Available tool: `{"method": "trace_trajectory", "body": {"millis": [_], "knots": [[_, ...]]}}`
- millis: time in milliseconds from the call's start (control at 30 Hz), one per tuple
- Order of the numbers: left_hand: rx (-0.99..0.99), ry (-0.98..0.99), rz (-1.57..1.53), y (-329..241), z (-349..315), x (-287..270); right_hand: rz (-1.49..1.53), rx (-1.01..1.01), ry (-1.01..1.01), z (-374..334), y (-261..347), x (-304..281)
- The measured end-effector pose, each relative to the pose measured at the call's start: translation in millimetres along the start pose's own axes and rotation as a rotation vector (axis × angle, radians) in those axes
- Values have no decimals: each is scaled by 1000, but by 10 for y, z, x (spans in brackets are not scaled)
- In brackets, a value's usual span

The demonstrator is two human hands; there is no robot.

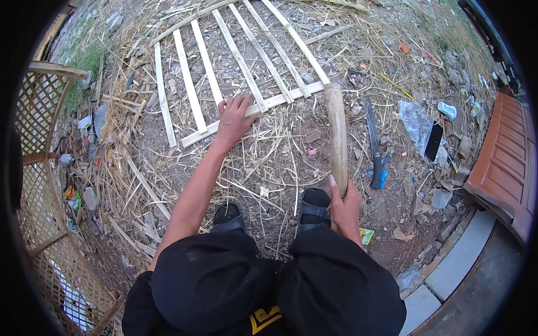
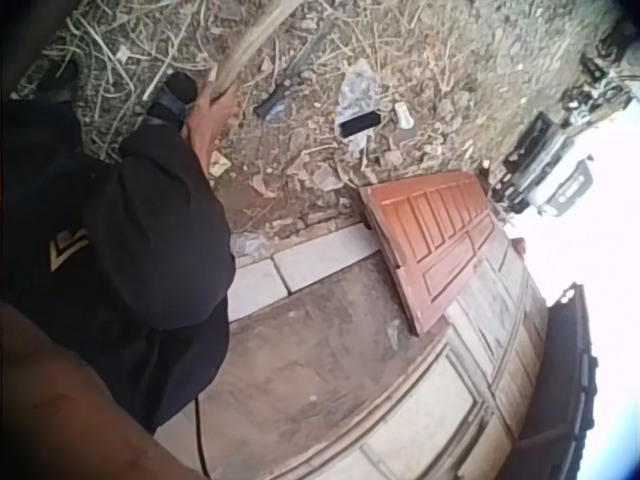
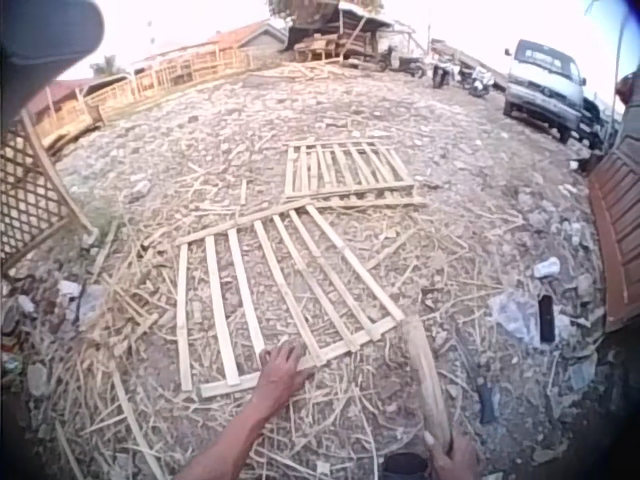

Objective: The person assembles a wood and bamboo frame by aligning short wood segments onto longer rails and securing them using small nails and a wood hammer. The person picks up individual wood pieces and nails, positioning them carefully before striking the nails with the tool to fix the structure together.

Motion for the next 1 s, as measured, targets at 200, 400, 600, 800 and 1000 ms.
{"method": "trace_trajectory", "body": {"millis": [200,400,600,800,1000], "knots": [[58,-22,71,70,90,39,28,12,21,-22,34,50],[22,3,247,21,74,55,17,1,27,6,-90,58],[64,22,212,84,83,0,-54,26,-36,23,-37,7],[110,-65,42,-7,55,-261,-397,-65,-247,130,-390,-110],[-16,49,65,71,-105,-312,-705,-292,-254,241,-60,-82]]}}
Point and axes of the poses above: each hand's wrist, its own z-axis towards the middle knuckle, its own x-axis out of the palm, y = z × x, the point moved 7 cm from there along z, towards the middle knuckle, and after that the axes turned 3 degrees about -y, right-handed, at the moved point
